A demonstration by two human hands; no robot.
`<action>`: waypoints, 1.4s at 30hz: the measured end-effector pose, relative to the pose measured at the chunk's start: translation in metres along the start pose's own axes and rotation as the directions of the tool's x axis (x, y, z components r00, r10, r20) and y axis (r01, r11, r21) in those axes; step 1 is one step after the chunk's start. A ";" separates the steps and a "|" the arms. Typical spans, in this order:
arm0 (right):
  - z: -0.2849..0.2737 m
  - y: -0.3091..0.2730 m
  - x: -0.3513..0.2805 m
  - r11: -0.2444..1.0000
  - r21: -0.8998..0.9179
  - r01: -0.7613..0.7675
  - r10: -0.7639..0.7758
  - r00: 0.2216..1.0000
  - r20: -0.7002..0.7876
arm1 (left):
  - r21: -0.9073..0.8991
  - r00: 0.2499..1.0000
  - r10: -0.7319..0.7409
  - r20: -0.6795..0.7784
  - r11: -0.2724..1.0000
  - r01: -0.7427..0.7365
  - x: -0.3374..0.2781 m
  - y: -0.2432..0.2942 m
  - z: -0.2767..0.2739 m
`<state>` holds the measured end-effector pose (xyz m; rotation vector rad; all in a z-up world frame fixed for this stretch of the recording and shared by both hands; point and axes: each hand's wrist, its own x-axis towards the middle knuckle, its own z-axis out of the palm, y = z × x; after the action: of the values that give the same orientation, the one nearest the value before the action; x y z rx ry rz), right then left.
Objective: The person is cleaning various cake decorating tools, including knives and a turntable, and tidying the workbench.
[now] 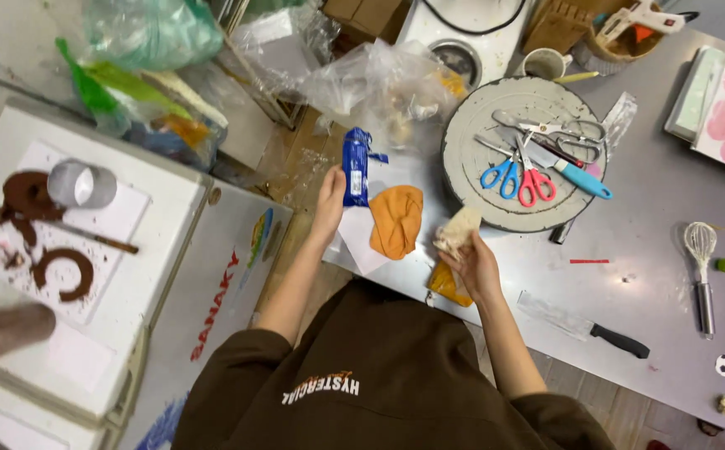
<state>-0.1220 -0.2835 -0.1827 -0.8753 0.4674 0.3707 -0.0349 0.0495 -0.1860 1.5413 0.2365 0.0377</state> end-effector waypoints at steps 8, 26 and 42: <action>0.056 -0.035 0.009 0.992 -0.038 0.121 -0.121 0.993 0.000 | -0.016 0.890 -0.266 0.369 0.956 0.292 0.018 -0.028 -0.019; -0.010 0.035 -0.133 -0.373 -0.837 0.401 -0.592 0.592 0.547 | 0.549 0.948 0.198 0.247 0.778 -0.306 0.030 -0.089 0.039; -0.044 0.040 -0.067 -0.249 -0.789 0.561 -0.497 0.625 0.602 | 0.462 0.970 0.144 -0.197 0.886 -0.038 -0.299 -0.096 -0.050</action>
<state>-0.2079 -0.3029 -0.1970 -2.3981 -0.4748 -0.2794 -0.3479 0.0443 -0.2435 2.0209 0.3731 0.2502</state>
